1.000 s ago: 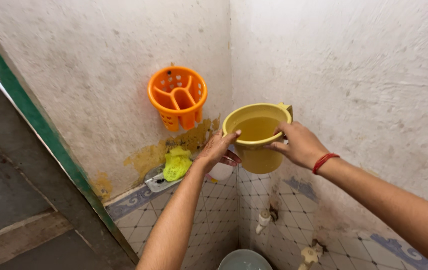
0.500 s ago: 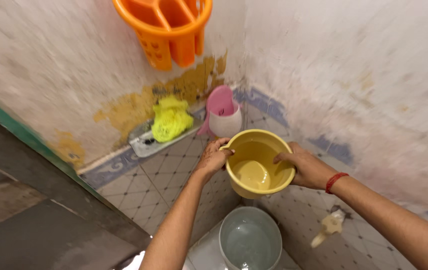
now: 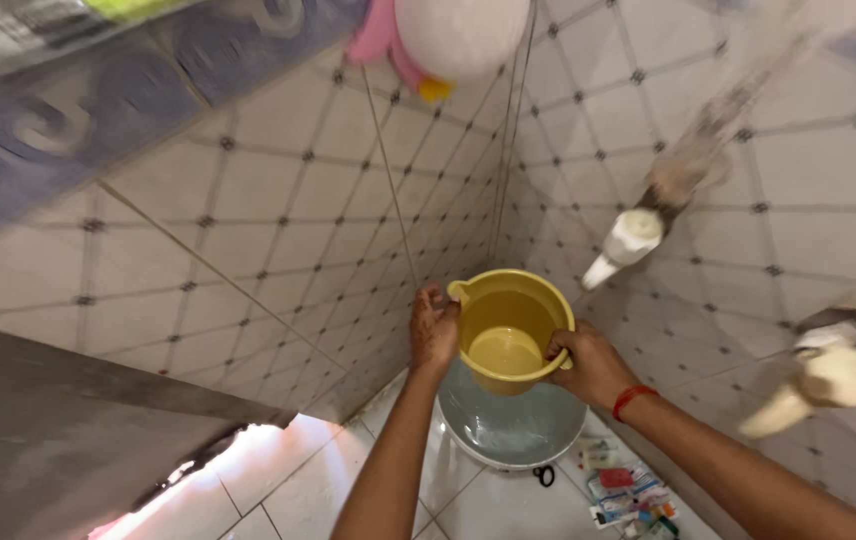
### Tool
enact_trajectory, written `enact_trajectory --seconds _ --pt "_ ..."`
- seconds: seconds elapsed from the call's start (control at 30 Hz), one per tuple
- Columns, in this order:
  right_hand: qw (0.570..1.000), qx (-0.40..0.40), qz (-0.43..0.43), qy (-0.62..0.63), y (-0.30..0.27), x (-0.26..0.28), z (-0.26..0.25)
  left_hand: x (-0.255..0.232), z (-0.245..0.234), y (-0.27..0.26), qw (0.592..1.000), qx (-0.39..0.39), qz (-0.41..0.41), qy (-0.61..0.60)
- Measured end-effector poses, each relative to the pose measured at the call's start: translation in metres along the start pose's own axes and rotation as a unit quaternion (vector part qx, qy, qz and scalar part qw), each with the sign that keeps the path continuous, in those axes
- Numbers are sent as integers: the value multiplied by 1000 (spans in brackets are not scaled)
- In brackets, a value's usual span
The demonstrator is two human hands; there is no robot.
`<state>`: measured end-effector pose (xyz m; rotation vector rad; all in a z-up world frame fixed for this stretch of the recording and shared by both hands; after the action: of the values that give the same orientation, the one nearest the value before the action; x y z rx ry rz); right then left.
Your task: The person scrubs a wall-mounted orange plastic basket and a metal soap dish with a yellow sponge, rinsing them with water from a yellow jug. They then wash a pink plastic cup on the tiled floor using the same sponge and water.
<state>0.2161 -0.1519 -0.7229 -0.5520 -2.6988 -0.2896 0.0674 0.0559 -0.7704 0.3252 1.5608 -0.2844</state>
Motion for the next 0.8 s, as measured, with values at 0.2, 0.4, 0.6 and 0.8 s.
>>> enact_trajectory --seconds 0.2,0.4,0.6,0.8 --pt "995 66 57 -45 5 -69 150 150 6 -11 973 131 -27 187" --pt "950 162 75 -258 14 -118 252 274 22 -17 821 213 -15 529" --pt "888 125 -34 -442 20 -137 347 324 12 -26 811 179 -19 556" --pt "833 150 -43 -530 22 -135 423 321 9 -38 801 166 62 571"
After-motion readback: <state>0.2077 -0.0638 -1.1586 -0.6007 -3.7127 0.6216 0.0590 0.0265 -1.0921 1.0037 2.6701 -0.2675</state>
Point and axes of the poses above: each hand's wrist, its own y-axis towards the middle knuckle, its own z-axis out of the palm, x = y × z, the point moved 2 cm from there along y, towards the middle knuckle, and after that the axes turned 15 degrees about -y, right-handed, at the moved point
